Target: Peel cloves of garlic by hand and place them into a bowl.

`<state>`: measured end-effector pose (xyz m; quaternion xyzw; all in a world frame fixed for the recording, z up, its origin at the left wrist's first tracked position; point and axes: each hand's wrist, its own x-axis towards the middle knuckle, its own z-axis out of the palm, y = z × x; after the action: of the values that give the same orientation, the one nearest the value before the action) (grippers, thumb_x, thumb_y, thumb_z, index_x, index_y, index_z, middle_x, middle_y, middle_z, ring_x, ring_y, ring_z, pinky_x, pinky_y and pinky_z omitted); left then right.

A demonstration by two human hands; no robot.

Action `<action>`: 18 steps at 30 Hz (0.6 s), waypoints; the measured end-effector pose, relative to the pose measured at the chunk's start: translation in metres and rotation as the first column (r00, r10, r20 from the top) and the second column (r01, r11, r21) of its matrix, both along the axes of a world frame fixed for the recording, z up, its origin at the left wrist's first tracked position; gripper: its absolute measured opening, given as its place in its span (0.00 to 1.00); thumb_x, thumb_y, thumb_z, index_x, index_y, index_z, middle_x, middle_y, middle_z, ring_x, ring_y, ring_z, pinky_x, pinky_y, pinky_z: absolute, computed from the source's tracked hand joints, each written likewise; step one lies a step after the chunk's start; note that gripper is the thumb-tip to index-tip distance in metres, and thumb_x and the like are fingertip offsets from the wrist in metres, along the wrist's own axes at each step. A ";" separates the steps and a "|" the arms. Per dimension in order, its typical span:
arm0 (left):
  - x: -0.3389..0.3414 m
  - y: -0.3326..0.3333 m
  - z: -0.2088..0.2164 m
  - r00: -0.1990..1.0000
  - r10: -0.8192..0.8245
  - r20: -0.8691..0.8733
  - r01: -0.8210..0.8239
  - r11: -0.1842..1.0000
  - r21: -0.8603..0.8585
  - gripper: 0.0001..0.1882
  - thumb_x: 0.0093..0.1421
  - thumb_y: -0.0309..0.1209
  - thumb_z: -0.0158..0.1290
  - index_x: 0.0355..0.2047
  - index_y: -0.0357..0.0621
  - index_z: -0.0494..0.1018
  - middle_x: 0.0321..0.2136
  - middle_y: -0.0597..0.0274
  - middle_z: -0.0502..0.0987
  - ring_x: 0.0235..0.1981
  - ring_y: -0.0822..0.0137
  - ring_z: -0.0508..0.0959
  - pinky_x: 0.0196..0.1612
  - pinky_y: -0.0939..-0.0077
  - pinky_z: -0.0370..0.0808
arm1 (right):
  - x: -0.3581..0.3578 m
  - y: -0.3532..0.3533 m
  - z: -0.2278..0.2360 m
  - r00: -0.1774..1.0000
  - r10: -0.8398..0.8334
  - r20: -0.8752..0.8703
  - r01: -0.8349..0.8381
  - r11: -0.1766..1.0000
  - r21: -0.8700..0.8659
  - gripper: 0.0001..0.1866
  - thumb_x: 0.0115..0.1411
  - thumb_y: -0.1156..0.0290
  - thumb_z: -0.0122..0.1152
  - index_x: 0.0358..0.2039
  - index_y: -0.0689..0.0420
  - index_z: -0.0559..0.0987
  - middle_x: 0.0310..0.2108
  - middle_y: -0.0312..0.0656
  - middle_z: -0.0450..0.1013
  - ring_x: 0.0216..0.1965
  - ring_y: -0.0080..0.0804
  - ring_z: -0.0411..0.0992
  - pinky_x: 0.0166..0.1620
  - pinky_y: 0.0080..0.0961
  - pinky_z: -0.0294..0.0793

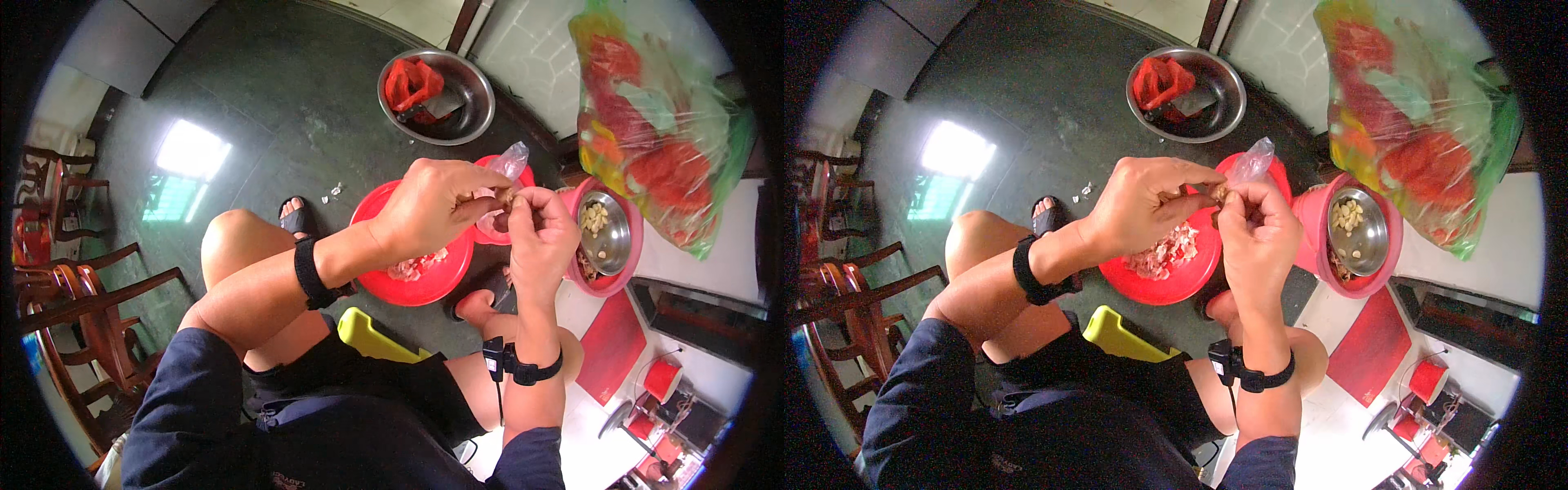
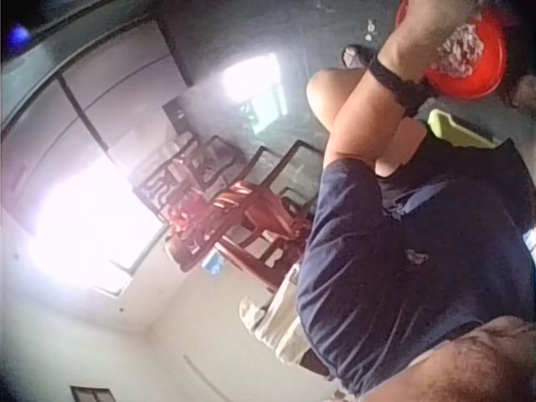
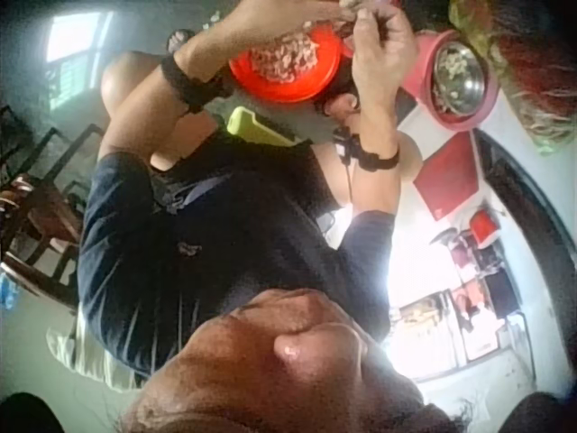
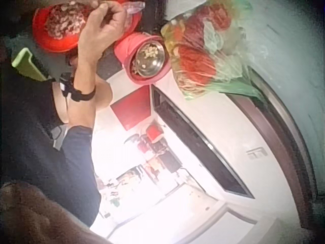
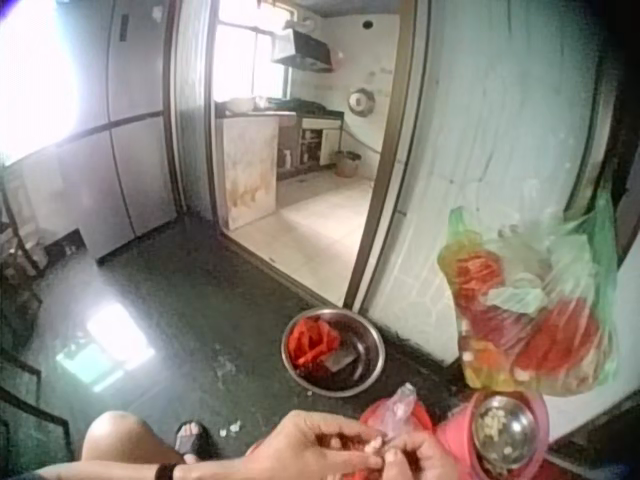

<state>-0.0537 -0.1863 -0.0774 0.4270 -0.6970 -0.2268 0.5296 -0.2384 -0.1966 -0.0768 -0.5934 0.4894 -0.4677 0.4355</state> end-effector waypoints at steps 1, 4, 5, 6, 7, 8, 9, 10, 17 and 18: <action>0.001 0.003 0.008 0.986 -0.054 -0.156 0.093 0.963 0.252 0.12 0.59 0.23 0.64 0.44 0.40 0.83 0.30 0.55 0.84 0.30 0.70 0.84 0.34 0.73 0.81 | -0.001 -0.001 0.000 0.999 0.013 0.049 -0.016 0.998 0.066 0.02 0.65 0.83 0.61 0.37 0.63 0.79 0.32 0.34 0.77 0.33 0.14 0.73 0.35 0.15 0.74; -0.001 0.003 0.003 0.893 -0.058 -0.447 0.279 0.850 0.447 0.13 0.62 0.23 0.64 0.47 0.36 0.82 0.27 0.62 0.83 0.24 0.81 0.78 0.26 0.81 0.74 | 0.015 0.005 0.011 0.976 0.061 0.207 -0.078 0.994 0.073 0.03 0.66 0.83 0.57 0.38 0.63 0.78 0.36 0.36 0.78 0.35 0.15 0.73 0.37 0.15 0.75; -0.002 0.001 0.001 0.821 -0.055 -0.568 0.343 0.843 0.414 0.13 0.63 0.24 0.64 0.48 0.34 0.81 0.26 0.66 0.82 0.22 0.85 0.75 0.22 0.85 0.69 | 0.014 0.005 0.011 0.977 0.061 0.206 -0.077 0.995 0.071 0.03 0.66 0.83 0.57 0.38 0.63 0.78 0.36 0.36 0.78 0.35 0.15 0.73 0.37 0.15 0.75; 0.000 -0.001 0.001 0.821 -0.057 -0.569 0.344 0.844 0.412 0.13 0.63 0.24 0.64 0.48 0.34 0.81 0.26 0.66 0.82 0.22 0.85 0.75 0.22 0.85 0.69 | 0.012 0.004 0.010 0.974 0.089 0.210 -0.105 0.992 0.067 0.04 0.67 0.83 0.56 0.39 0.63 0.77 0.37 0.37 0.77 0.35 0.16 0.73 0.38 0.16 0.75; 0.005 -0.003 0.001 0.814 -0.075 -0.577 0.385 0.812 0.439 0.14 0.64 0.25 0.64 0.49 0.34 0.81 0.27 0.68 0.82 0.21 0.84 0.73 0.21 0.85 0.67 | 0.011 0.004 0.009 0.970 0.118 0.214 -0.134 0.989 0.063 0.04 0.67 0.84 0.55 0.40 0.62 0.77 0.39 0.37 0.77 0.36 0.16 0.73 0.39 0.17 0.76; 0.009 -0.004 0.003 0.807 -0.091 -0.583 0.424 0.776 0.466 0.15 0.64 0.26 0.64 0.50 0.33 0.80 0.27 0.70 0.82 0.19 0.83 0.72 0.20 0.85 0.66 | 0.012 0.005 0.010 0.969 0.118 0.216 -0.134 0.989 0.062 0.04 0.67 0.84 0.55 0.40 0.62 0.77 0.39 0.37 0.77 0.36 0.16 0.73 0.39 0.17 0.76; 0.012 -0.003 0.006 0.808 -0.092 -0.582 0.424 0.777 0.466 0.15 0.64 0.26 0.64 0.50 0.33 0.80 0.27 0.70 0.82 0.19 0.83 0.72 0.20 0.85 0.66 | 0.014 0.006 0.013 0.970 0.122 0.210 -0.133 0.990 0.043 0.04 0.69 0.81 0.53 0.40 0.62 0.76 0.37 0.38 0.77 0.33 0.18 0.74 0.37 0.18 0.77; 0.015 -0.002 0.011 0.772 -0.041 -0.635 0.478 0.695 0.536 0.15 0.64 0.26 0.64 0.50 0.34 0.80 0.28 0.69 0.82 0.20 0.83 0.73 0.21 0.86 0.66 | 0.016 0.007 0.014 0.971 0.125 0.205 -0.133 0.991 0.024 0.05 0.71 0.79 0.51 0.41 0.62 0.76 0.34 0.38 0.77 0.30 0.20 0.75 0.36 0.20 0.78; 0.011 -0.003 0.016 0.625 0.056 -0.778 0.586 0.625 0.516 0.13 0.66 0.28 0.62 0.50 0.36 0.81 0.31 0.67 0.82 0.24 0.81 0.75 0.24 0.84 0.69 | 0.008 0.005 0.010 0.863 0.241 0.444 -0.252 0.967 -0.036 0.04 0.69 0.81 0.52 0.42 0.61 0.74 0.41 0.39 0.75 0.36 0.21 0.74 0.41 0.19 0.77; 0.012 -0.003 0.015 0.627 0.059 -0.777 0.583 0.625 0.518 0.13 0.66 0.28 0.62 0.50 0.36 0.81 0.31 0.67 0.82 0.24 0.81 0.75 0.24 0.84 0.69 | 0.013 0.005 0.015 0.930 0.204 0.305 -0.172 0.977 -0.129 0.04 0.68 0.81 0.55 0.43 0.62 0.75 0.42 0.40 0.75 0.36 0.22 0.74 0.41 0.20 0.77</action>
<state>-0.0420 -0.1892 -0.0621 0.3536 -0.3293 -0.7197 0.4986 -0.2258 -0.1918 -0.0620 -0.5762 0.3299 -0.5367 0.5207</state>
